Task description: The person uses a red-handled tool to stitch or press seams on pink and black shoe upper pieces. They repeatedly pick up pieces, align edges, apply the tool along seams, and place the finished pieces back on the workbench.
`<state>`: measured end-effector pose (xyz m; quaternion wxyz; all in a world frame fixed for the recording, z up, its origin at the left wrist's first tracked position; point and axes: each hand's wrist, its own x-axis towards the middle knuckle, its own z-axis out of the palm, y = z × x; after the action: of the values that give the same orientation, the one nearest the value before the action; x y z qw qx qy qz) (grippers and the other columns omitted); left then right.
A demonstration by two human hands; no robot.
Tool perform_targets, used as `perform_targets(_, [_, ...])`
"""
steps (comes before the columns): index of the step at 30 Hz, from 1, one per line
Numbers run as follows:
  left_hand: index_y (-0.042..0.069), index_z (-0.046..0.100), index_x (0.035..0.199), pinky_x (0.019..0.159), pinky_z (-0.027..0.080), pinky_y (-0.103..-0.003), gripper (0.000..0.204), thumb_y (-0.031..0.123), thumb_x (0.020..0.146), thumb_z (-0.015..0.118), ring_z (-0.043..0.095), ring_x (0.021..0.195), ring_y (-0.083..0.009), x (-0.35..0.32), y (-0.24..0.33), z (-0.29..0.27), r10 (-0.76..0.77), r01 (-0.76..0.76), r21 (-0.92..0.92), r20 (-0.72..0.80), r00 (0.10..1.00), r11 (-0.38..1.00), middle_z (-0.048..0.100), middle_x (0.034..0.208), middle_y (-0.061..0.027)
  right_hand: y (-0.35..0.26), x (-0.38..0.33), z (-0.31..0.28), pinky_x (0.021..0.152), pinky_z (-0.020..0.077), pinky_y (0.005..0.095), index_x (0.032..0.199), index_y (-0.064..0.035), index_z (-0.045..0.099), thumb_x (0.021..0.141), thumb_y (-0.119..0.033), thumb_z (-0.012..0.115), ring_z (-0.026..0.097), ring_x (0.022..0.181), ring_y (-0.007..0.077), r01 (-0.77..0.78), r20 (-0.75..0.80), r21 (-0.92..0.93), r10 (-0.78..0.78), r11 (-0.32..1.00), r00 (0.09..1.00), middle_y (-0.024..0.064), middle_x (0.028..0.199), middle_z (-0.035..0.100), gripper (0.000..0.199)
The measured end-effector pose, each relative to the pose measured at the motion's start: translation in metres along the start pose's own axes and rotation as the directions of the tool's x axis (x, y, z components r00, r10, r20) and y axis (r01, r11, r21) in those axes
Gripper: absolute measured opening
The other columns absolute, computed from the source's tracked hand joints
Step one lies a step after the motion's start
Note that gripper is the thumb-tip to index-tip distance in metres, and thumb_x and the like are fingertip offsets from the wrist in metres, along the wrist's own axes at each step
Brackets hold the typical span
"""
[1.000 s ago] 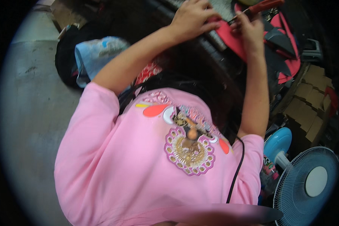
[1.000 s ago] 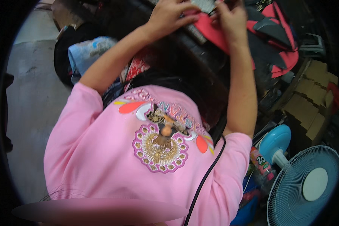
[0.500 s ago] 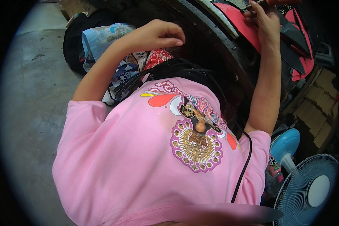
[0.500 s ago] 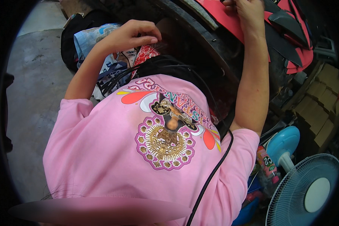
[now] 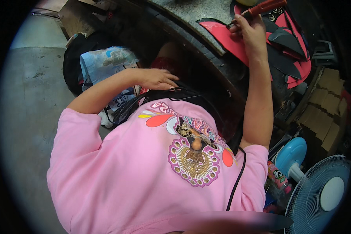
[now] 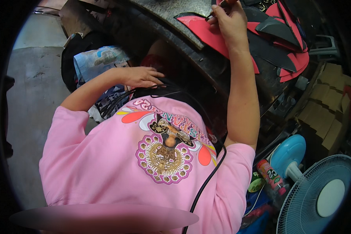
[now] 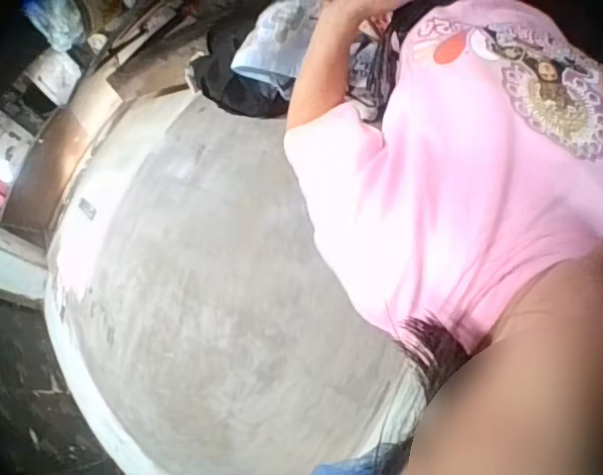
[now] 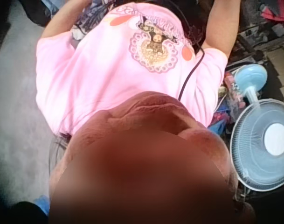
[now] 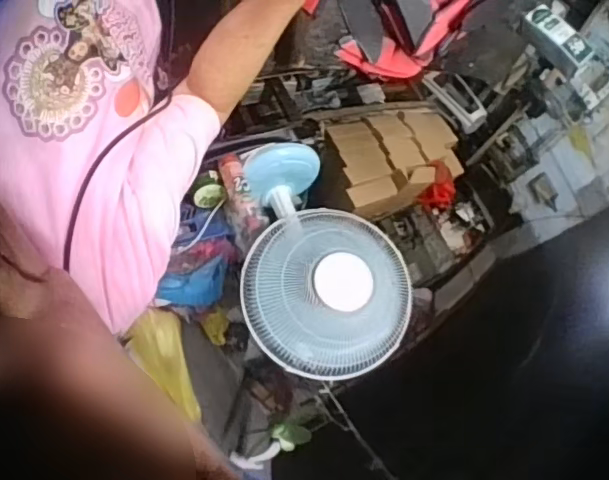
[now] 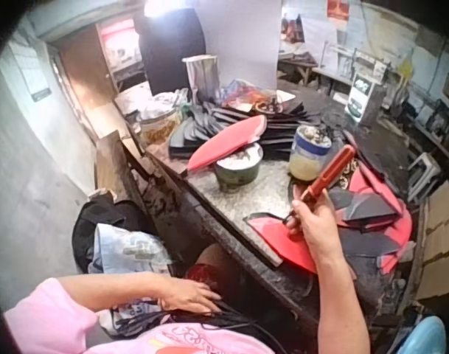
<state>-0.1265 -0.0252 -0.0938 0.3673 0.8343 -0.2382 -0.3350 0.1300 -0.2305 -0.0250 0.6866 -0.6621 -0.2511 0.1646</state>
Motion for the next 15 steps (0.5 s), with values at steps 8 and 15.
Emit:
perform_targets(8, [0.017, 0.061, 0.136, 0.12, 0.02, -0.049, 0.056, 0.051, 0.105, 0.028, 0.03, 0.144, -0.0399, -0.002, 0.005, 0.0, -0.13, 0.13, 0.008, 0.008, 0.991, 0.991, 0.039, 0.154, -0.018, -0.015, -0.012, 0.01, 0.054, 0.0532, 0.0238, 0.104, -0.0055, 0.051, 0.093, -0.011, 0.066, 0.066, 0.064, 0.0127, -0.017, -0.009, 0.003, 0.017, 1.0, 1.0, 0.007, 0.086, 0.062, 0.02])
perform_targets(15, [0.007, 0.063, 0.132, 0.12, 0.016, -0.056, 0.065, 0.057, 0.101, 0.037, 0.028, 0.146, -0.0379, -0.016, 0.021, 0.006, -0.026, 0.049, 0.166, -0.141, 0.99, 0.985, 0.036, 0.157, -0.0146, -0.017, -0.012, 0.008, 0.054, 0.0526, 0.0237, 0.103, -0.0056, 0.051, 0.093, -0.011, 0.066, 0.065, 0.064, 0.0131, -0.028, -0.016, -0.024, 0.027, 0.999, 0.999, 0.0072, 0.086, 0.063, 0.019])
